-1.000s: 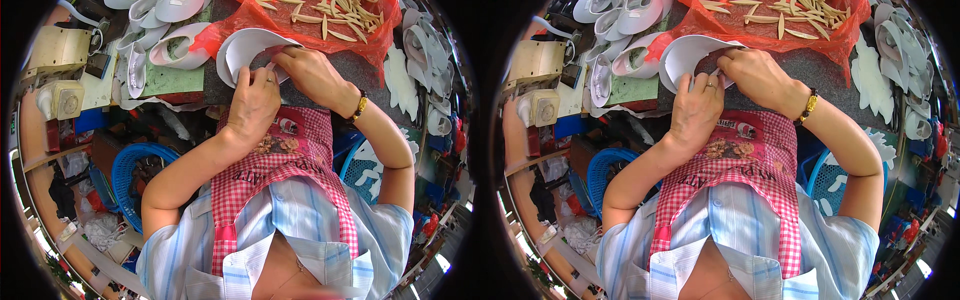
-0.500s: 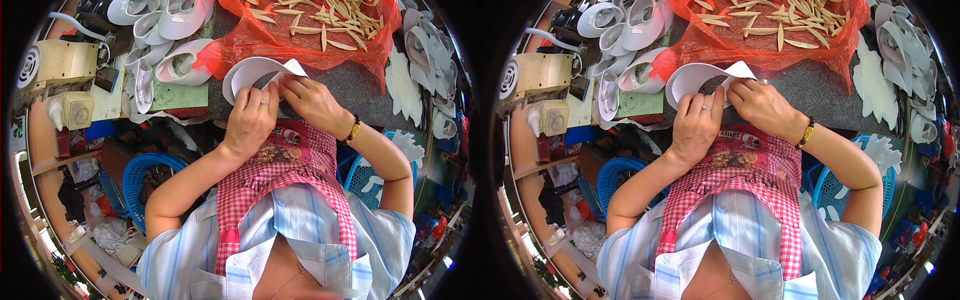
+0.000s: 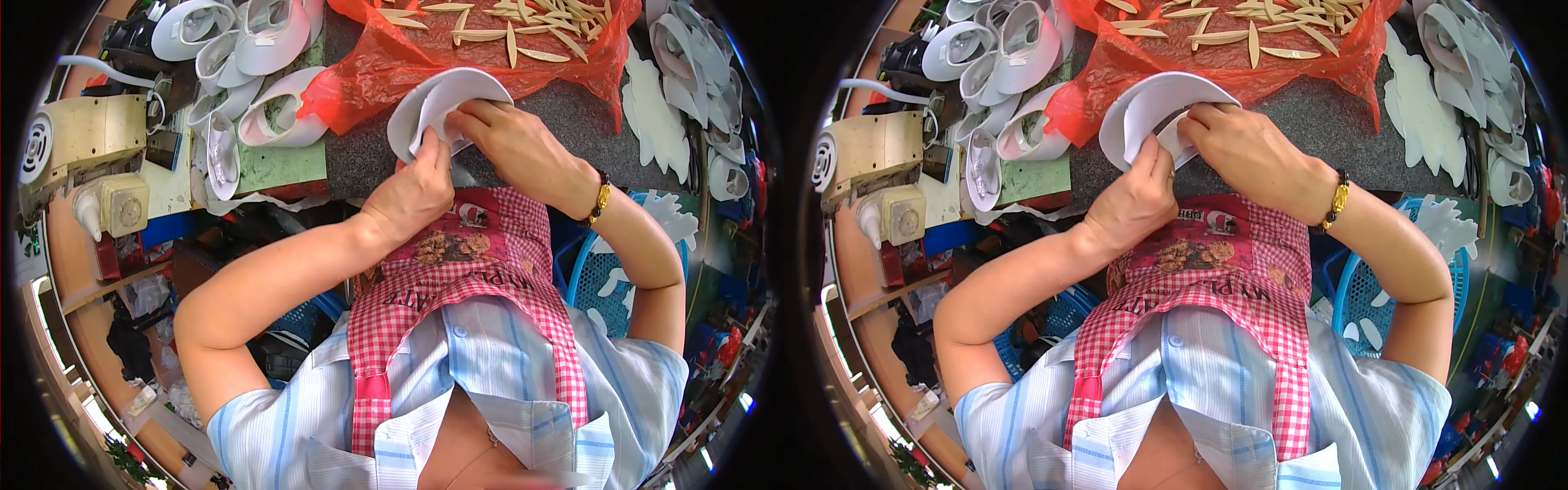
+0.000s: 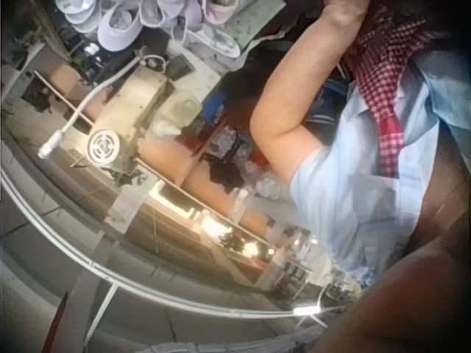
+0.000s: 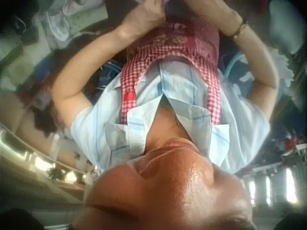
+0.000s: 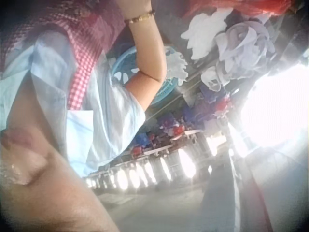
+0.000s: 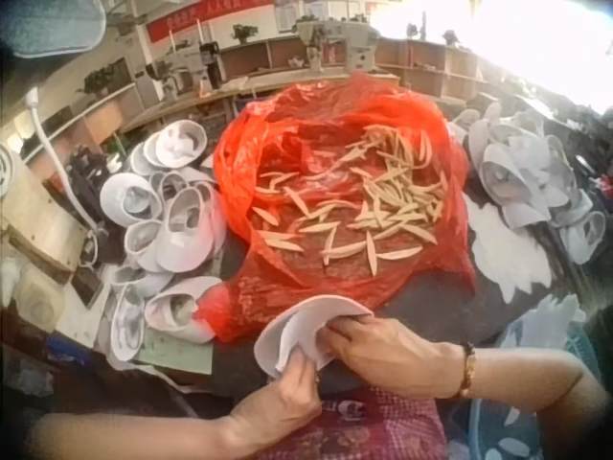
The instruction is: Apply adhesive and assemble white shoe components and linings.
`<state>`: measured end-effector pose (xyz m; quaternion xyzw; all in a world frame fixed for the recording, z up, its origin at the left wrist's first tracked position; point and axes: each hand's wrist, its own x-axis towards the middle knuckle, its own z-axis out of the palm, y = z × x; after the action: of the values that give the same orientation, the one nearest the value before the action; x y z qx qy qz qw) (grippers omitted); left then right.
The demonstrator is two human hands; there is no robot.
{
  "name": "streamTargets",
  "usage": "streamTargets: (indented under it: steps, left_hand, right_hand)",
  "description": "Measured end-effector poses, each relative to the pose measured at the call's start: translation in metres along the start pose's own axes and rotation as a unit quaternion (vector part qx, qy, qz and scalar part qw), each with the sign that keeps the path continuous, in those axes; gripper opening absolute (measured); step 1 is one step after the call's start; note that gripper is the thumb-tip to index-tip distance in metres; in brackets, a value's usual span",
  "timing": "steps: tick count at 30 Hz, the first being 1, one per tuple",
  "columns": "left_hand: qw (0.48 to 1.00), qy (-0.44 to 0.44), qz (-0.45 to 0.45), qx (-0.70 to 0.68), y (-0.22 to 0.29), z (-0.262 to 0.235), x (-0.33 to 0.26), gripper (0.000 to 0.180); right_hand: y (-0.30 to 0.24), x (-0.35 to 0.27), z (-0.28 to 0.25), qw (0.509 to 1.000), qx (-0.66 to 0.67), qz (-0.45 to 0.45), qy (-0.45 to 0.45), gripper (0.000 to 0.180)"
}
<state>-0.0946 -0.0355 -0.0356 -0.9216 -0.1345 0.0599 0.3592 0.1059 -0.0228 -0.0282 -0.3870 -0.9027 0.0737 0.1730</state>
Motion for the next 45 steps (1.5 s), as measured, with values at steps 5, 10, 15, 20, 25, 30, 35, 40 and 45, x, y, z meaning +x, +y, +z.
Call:
streamTargets:
  steps: [5,10,15,20,25,30,35,40,45]
  left_hand:
    - [0.999,-0.019,0.018,-0.042,-0.002,-0.006,-0.002,0.031]
    - [0.992,0.02,-0.045,-0.117,0.001,0.001,-0.006,0.034]
    - [0.963,0.046,-0.185,-0.192,0.019,-0.002,-0.019,0.039]
    - [0.939,0.046,-0.267,-0.211,0.034,-0.008,-0.013,0.031]
    - [0.909,0.038,-0.339,-0.239,0.037,-0.011,-0.005,0.029]
    - [0.838,0.089,-0.43,-0.324,0.035,-0.01,0.0,0.024]
    - [0.877,0.105,-0.354,-0.306,0.031,-0.002,-0.013,0.025]
    - [0.934,0.07,-0.243,-0.25,0.022,-0.006,-0.021,0.029]
    - [0.957,0.032,-0.171,-0.23,0.009,-0.011,-0.015,0.038]
  right_hand:
    - [0.002,-0.006,0.003,0.997,-0.045,-0.061,0.02,0.024]
    - [0.004,0.004,-0.007,0.993,0.025,-0.065,-0.092,0.031]
    - [-0.012,0.007,0.008,0.998,0.039,-0.048,-0.016,0.015]
    - [-0.007,0.013,0.003,0.996,0.023,-0.075,-0.035,0.015]
    - [-0.011,0.013,0.011,0.993,-0.048,-0.104,-0.016,0.015]
    - [-0.009,0.011,0.009,0.997,-0.023,-0.056,-0.04,0.017]
    - [-0.006,0.009,0.009,0.995,-0.033,-0.085,-0.048,0.025]
    - [-0.006,0.009,0.012,0.992,-0.016,-0.121,0.045,0.022]
    - [-0.003,-0.007,0.01,0.998,0.053,-0.027,-0.002,0.025]
